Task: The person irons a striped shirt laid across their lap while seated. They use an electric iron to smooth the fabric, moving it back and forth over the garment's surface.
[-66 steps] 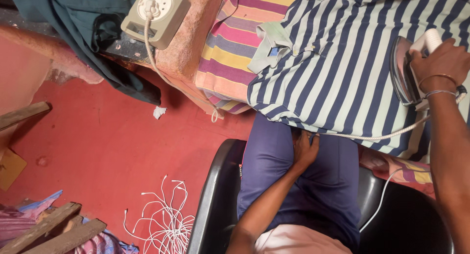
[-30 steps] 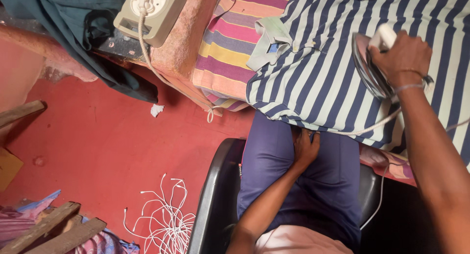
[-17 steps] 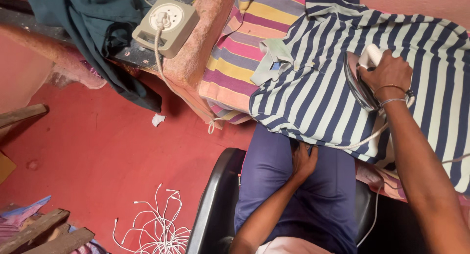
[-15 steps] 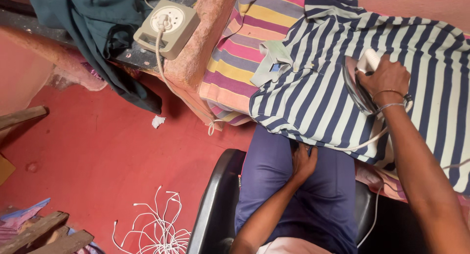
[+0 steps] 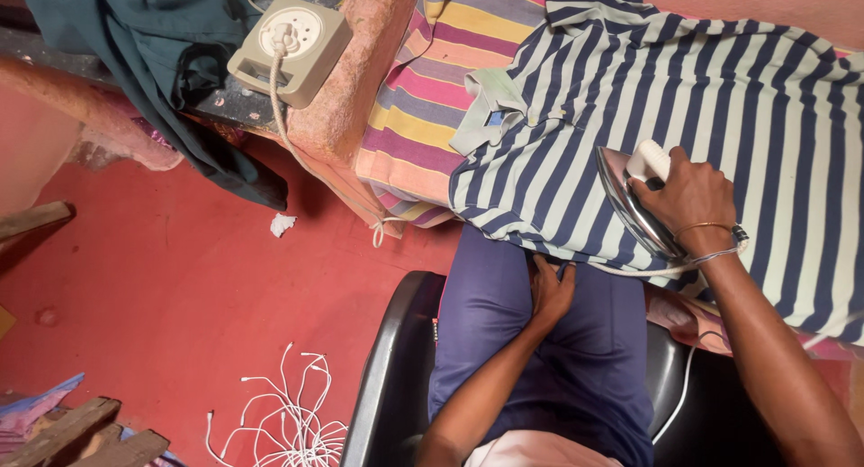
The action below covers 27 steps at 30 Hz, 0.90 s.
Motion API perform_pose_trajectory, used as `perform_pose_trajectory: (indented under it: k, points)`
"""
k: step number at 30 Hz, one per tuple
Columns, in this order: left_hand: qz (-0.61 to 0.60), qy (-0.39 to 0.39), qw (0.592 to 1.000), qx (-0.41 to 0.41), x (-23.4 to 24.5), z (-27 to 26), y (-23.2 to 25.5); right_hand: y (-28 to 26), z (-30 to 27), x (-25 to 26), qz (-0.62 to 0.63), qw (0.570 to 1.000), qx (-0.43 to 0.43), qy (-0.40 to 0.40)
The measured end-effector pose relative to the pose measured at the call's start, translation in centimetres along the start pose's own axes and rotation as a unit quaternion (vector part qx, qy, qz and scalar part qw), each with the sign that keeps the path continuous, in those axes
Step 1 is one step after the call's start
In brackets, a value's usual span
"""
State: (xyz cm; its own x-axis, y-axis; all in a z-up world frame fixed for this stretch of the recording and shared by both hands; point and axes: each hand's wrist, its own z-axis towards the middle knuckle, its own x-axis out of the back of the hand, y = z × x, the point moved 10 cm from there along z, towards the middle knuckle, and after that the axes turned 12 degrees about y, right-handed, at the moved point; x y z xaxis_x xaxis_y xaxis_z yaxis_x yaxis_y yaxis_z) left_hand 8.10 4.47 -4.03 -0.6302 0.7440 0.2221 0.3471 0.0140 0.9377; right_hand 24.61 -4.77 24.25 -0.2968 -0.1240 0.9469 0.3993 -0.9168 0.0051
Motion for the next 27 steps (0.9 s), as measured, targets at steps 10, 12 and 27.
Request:
perform_pose_trajectory:
  k: [10, 12, 27]
  points:
    - [-0.034, 0.006, 0.998, -0.055, 0.9, -0.6, 2.0, -0.6, 4.6, -1.6, -0.012, 1.0, -0.011, 0.007]
    - [-0.029, 0.011, 0.997, -0.068, 1.2, -0.8, 2.7, -0.3, 5.9, -2.5, -0.002, 1.0, -0.015, 0.014]
    - [0.002, 0.026, 0.994, -0.102, 0.6, -0.3, 1.7, 0.3, 11.5, -6.1, -0.027, 0.995, -0.007, 0.093]
